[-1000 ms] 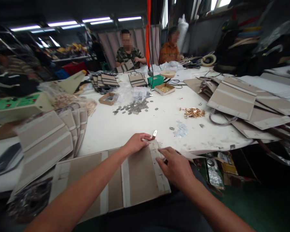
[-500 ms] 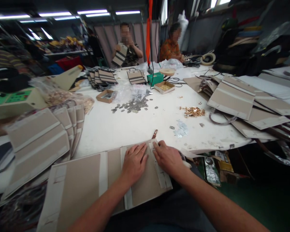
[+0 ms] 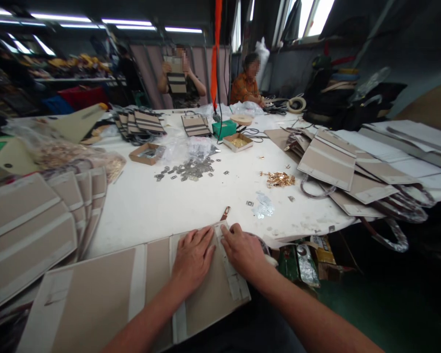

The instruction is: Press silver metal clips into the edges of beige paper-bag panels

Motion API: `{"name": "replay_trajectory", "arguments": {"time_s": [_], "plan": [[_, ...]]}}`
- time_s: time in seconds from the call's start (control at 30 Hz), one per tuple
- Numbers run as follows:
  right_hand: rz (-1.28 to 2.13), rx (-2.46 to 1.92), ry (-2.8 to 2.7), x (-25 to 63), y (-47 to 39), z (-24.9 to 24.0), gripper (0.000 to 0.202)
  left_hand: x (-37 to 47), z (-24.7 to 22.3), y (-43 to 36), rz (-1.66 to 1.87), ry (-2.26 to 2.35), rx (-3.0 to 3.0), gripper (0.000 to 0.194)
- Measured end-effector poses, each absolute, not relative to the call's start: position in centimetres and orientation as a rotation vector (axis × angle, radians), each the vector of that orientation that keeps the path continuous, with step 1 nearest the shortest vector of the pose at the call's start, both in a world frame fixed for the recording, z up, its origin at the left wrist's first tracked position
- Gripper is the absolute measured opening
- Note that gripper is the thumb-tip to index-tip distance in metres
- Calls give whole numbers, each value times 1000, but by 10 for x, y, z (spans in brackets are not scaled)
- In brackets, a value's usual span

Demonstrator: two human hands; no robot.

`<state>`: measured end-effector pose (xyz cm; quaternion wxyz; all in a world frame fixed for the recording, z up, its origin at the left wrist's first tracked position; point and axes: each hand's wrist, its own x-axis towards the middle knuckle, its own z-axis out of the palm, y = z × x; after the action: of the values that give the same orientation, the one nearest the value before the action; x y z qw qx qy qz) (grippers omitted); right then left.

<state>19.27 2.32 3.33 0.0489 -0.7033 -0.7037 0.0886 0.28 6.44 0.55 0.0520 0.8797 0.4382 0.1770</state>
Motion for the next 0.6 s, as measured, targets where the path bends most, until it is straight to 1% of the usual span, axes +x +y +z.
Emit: {"name": "replay_trajectory", "arguments": {"time_s": [0.47, 0.6], "plan": [[277, -2134, -2283, 193, 26, 36, 48, 4, 2, 67, 481, 1308, 2788, 46], [402, -2047, -2241, 207, 32, 42, 48, 3, 1, 67, 487, 1302, 2794, 46]]}}
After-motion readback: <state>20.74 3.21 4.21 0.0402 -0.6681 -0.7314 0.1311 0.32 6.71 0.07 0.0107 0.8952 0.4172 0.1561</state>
